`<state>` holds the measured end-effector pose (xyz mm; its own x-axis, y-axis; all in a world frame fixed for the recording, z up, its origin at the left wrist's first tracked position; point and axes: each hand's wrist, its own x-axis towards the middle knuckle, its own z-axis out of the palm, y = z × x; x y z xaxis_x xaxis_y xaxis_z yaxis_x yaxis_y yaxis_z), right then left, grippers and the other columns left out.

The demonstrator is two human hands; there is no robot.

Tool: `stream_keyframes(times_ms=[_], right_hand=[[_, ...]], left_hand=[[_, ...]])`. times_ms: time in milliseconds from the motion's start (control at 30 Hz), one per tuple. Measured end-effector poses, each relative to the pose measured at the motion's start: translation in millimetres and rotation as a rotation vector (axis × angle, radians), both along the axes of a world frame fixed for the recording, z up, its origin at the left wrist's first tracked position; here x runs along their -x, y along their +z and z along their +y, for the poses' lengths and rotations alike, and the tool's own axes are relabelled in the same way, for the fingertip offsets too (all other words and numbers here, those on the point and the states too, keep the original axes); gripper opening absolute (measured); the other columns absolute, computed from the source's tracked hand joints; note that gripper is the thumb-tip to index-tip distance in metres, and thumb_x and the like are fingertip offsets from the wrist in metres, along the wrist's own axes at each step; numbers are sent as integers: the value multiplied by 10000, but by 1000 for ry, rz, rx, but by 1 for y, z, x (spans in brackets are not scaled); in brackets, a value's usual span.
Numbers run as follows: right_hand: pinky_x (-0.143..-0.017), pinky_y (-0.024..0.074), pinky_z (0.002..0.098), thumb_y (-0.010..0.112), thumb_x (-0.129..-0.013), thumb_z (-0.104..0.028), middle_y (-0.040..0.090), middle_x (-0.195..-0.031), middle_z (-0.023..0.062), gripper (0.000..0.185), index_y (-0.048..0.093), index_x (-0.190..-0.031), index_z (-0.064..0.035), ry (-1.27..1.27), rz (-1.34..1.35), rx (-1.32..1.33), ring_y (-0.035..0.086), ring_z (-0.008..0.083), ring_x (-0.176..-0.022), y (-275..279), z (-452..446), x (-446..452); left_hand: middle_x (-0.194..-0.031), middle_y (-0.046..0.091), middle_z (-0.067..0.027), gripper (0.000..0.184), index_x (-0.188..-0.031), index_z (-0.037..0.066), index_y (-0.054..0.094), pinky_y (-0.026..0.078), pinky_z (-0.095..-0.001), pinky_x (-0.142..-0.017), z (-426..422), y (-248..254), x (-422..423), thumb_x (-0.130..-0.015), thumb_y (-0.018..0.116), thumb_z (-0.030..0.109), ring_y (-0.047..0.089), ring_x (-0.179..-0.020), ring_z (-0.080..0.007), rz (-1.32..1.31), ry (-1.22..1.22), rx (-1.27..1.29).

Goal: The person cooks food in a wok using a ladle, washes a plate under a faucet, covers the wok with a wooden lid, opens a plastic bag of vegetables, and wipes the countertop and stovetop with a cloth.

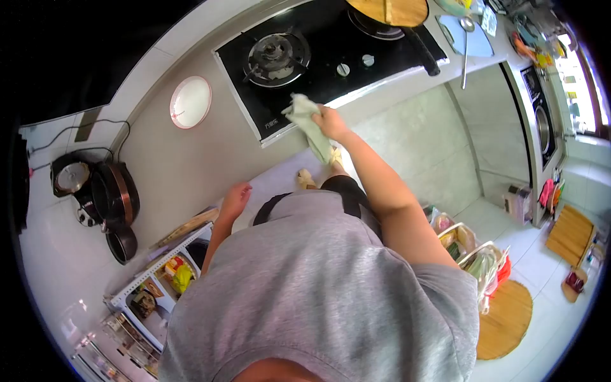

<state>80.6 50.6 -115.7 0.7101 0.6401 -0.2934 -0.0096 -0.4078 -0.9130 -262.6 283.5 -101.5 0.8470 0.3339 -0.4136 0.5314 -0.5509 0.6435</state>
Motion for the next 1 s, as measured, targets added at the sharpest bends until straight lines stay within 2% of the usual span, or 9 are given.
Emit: stream_keyframes(times_ms=[100, 167, 267, 400, 533, 567, 667, 933, 1000], right_hand=[[-879, 491, 424, 540, -969, -267, 666, -1039, 259, 358, 594, -1176, 20, -239, 29, 60, 645, 383, -995, 33, -1, -40], [-885, 483, 441, 529, -978, -259, 658, -1074, 266, 334, 590, -1136, 28, -272, -311, -41, 634, 419, -1016, 25, 7, -92], [-902, 477, 472, 557, -964, -277, 642, -1119, 286, 400, 507, -1249, -1, -400, -491, 2, 613, 456, -1047, 80, 44, -148], [-924, 470, 489, 605, -935, -286, 614, -1143, 318, 535, 411, -1369, -40, -491, -592, 120, 595, 459, -1075, 67, 100, -225], [-960, 477, 459, 582, -936, -260, 430, -1344, 282, 463, 482, -1375, -152, -327, -514, 359, 573, 437, -1105, 2, 129, -255], [-984, 460, 475, 544, -950, -281, 386, -1382, 284, 485, 449, -1414, -179, -159, -528, 462, 544, 458, -1131, -27, 130, -258], [-1035, 405, 512, 490, -964, -311, 395, -1401, 246, 496, 413, -1444, -213, -105, -630, 499, 463, 510, -1199, -27, 129, -219], [-1096, 375, 469, 439, -983, -279, 288, -1560, 190, 581, 276, -1540, -239, 19, -499, 557, 434, 482, -1286, -25, 113, -189], [-1116, 361, 452, 435, -987, -280, 282, -1570, 195, 606, 230, -1555, -233, 12, -469, 571, 425, 468, -1313, -25, 109, -178]], left_hand=[[-928, 653, -170, 162, -1017, 40, 655, 514, -413, -784, -8, 6, 11, -883, 595, 108, 636, -861, -322, -6, 73, -44], [-951, 658, -170, 150, -1011, 42, 647, 510, -418, -797, -16, 11, 18, -893, 585, 112, 633, -890, -334, -2, 38, -103], [-969, 661, -172, 148, -1012, 45, 643, 507, -422, -807, -33, -1, 36, -899, 583, 118, 628, -909, -348, -115, 44, -206], [-980, 662, -170, 140, -1014, 50, 646, 507, -418, -805, -60, 27, 34, -909, 593, 125, 628, -906, -347, -7, 280, -109], [-973, 663, -160, 135, -1016, 56, 651, 513, -405, -783, -77, 44, 34, -908, 600, 119, 635, -877, -327, 52, 337, -92], [-969, 664, -154, 135, -1018, 59, 654, 516, -398, -772, -83, 49, 35, -906, 605, 117, 638, -863, -316, 55, 373, -82], [-962, 664, -146, 133, -1019, 63, 656, 519, -388, -758, -90, 49, 40, -905, 609, 112, 641, -847, -302, 48, 421, -69], [-1002, 669, -152, 142, -1035, 53, 663, 525, -373, -759, -85, 31, 32, -911, 612, 98, 648, -872, -299, -36, 317, -104], [-982, 656, -157, 142, -1037, 58, 632, 514, -409, -776, -79, 29, 27, -909, 582, 94, 633, -912, -338, -50, 264, -90]])
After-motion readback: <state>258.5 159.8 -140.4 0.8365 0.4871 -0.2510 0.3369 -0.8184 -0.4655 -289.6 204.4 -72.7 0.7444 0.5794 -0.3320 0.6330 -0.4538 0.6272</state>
